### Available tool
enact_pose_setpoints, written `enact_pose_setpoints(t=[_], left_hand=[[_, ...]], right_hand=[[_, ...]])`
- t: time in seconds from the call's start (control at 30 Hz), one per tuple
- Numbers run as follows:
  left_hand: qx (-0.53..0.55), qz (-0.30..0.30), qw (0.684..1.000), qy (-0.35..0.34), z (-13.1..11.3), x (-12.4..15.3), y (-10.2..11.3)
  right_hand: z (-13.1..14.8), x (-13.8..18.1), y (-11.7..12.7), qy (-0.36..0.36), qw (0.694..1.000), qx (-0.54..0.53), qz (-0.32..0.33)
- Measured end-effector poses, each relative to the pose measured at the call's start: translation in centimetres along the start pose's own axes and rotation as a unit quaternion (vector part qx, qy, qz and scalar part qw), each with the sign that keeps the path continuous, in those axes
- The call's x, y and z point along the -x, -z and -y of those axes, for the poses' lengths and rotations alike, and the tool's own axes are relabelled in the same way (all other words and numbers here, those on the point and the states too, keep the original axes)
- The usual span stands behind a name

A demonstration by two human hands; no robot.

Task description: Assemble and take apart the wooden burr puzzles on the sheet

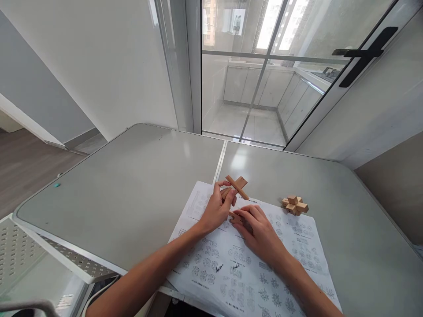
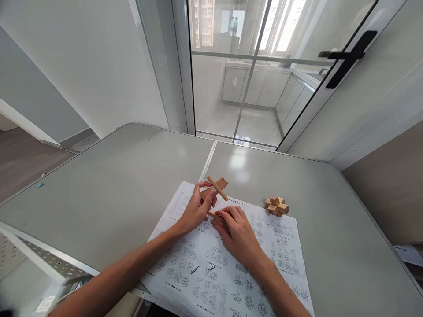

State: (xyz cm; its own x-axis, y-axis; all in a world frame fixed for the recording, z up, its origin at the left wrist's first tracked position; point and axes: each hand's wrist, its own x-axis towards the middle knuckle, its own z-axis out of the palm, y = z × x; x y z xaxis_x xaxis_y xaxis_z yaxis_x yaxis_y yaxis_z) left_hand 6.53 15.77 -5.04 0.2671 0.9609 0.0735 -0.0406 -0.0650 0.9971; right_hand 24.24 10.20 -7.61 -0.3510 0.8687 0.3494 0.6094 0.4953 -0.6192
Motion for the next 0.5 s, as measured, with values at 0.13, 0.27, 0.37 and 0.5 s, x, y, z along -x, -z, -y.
enact_pose_setpoints(t=[0.13,0.27,0.37,0.5], left_hand=[[-0.01,0.0,1.0,-0.001,0.0,-0.1,0.1],[-0.019,-0.008,1.0,-0.016,0.1,-0.2,0.2],[-0.027,-0.016,0.999,-0.02,0.1,-0.2,0.2],[-0.027,-0.022,0.999,-0.014,-0.1,-0.1,0.1]], right_hand=[[0.1,-0.1,-0.1,-0.004,1.0,-0.004,0.005],[0.5,-0.2,0.1,-0.015,1.0,-0.018,0.004],[0.8,-0.3,0.8,-0.05,0.996,-0.075,0.021],[0.7,-0.6,1.7,-0.123,0.971,-0.201,0.034]])
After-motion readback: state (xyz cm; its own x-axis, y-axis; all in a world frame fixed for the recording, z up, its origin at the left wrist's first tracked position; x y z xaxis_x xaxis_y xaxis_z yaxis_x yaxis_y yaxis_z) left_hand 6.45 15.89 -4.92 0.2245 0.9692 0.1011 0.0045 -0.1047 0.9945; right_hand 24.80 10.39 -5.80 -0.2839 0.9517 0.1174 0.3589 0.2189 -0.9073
